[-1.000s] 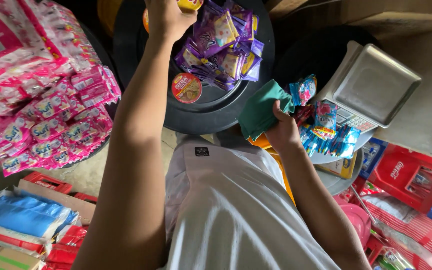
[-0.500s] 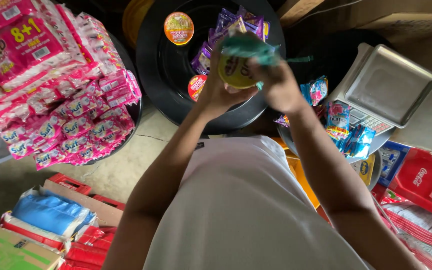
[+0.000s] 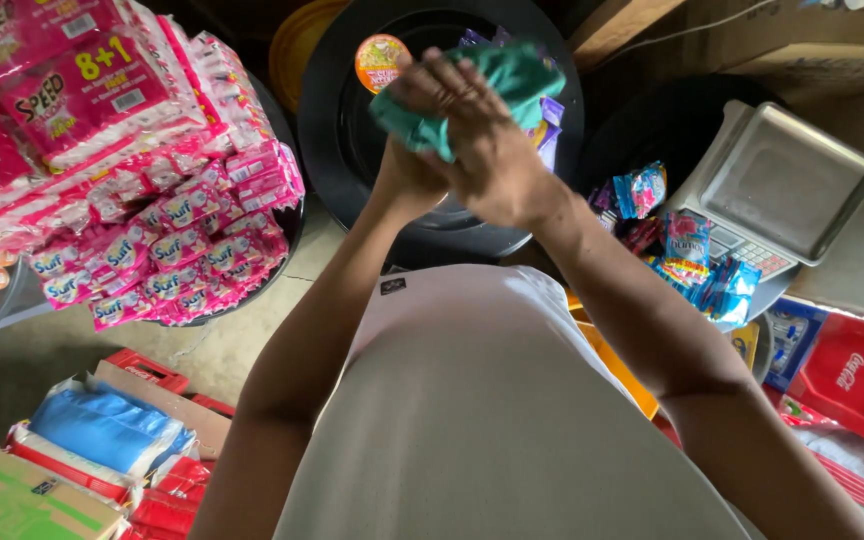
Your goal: Wiping down cup noodle containers and arranging them on a shelf in a grocery store.
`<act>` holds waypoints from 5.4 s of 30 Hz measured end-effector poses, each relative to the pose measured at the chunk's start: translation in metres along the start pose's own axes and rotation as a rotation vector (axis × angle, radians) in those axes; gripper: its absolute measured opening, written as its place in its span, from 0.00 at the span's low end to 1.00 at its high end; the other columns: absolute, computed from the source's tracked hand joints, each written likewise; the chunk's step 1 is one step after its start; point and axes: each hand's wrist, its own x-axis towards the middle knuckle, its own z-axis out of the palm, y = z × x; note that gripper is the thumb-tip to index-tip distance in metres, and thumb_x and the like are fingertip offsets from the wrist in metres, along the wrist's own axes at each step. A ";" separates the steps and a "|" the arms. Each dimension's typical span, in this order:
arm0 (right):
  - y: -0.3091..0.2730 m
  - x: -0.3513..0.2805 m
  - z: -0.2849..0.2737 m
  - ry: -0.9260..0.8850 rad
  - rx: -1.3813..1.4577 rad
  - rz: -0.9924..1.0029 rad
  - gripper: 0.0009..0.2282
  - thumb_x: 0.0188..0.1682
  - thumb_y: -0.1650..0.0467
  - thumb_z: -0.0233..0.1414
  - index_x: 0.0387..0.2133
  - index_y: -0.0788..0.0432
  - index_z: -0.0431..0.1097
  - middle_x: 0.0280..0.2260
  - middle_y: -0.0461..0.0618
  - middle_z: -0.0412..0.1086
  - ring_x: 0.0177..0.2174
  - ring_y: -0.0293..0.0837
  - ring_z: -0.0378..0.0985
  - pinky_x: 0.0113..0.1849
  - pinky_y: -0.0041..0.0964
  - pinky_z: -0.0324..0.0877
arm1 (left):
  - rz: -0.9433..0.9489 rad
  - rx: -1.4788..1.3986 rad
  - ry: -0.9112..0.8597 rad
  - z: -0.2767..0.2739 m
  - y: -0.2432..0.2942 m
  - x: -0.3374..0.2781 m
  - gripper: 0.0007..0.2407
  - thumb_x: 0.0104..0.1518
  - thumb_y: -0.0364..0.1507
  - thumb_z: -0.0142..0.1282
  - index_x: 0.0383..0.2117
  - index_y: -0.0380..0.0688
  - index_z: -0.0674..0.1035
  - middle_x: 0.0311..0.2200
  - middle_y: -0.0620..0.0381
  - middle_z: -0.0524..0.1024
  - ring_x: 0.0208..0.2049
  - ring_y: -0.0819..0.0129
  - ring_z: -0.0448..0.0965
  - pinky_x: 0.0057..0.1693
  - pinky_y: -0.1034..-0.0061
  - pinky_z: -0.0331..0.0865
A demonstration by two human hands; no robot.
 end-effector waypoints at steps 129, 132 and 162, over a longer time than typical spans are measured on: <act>0.000 -0.038 0.006 0.396 0.541 0.058 0.21 0.60 0.70 0.46 0.66 0.63 0.60 0.70 0.56 0.54 0.73 0.59 0.44 0.71 0.58 0.36 | -0.563 -1.039 0.101 0.004 0.087 0.020 0.31 0.61 0.58 0.42 0.61 0.51 0.69 0.57 0.54 0.72 0.55 0.66 0.76 0.58 0.67 0.72; -0.011 -0.029 0.000 0.449 0.519 0.118 0.21 0.60 0.69 0.47 0.66 0.62 0.61 0.70 0.54 0.56 0.74 0.59 0.45 0.72 0.59 0.37 | -0.565 -1.070 0.116 0.014 0.063 0.014 0.28 0.59 0.55 0.46 0.62 0.58 0.69 0.58 0.62 0.72 0.56 0.72 0.76 0.61 0.70 0.71; -0.013 0.011 -0.011 0.465 0.386 0.021 0.21 0.56 0.74 0.50 0.64 0.65 0.62 0.69 0.59 0.57 0.74 0.60 0.42 0.72 0.57 0.37 | -0.470 -1.254 0.163 -0.005 0.092 0.046 0.23 0.62 0.53 0.43 0.53 0.54 0.77 0.50 0.60 0.79 0.52 0.65 0.78 0.55 0.69 0.74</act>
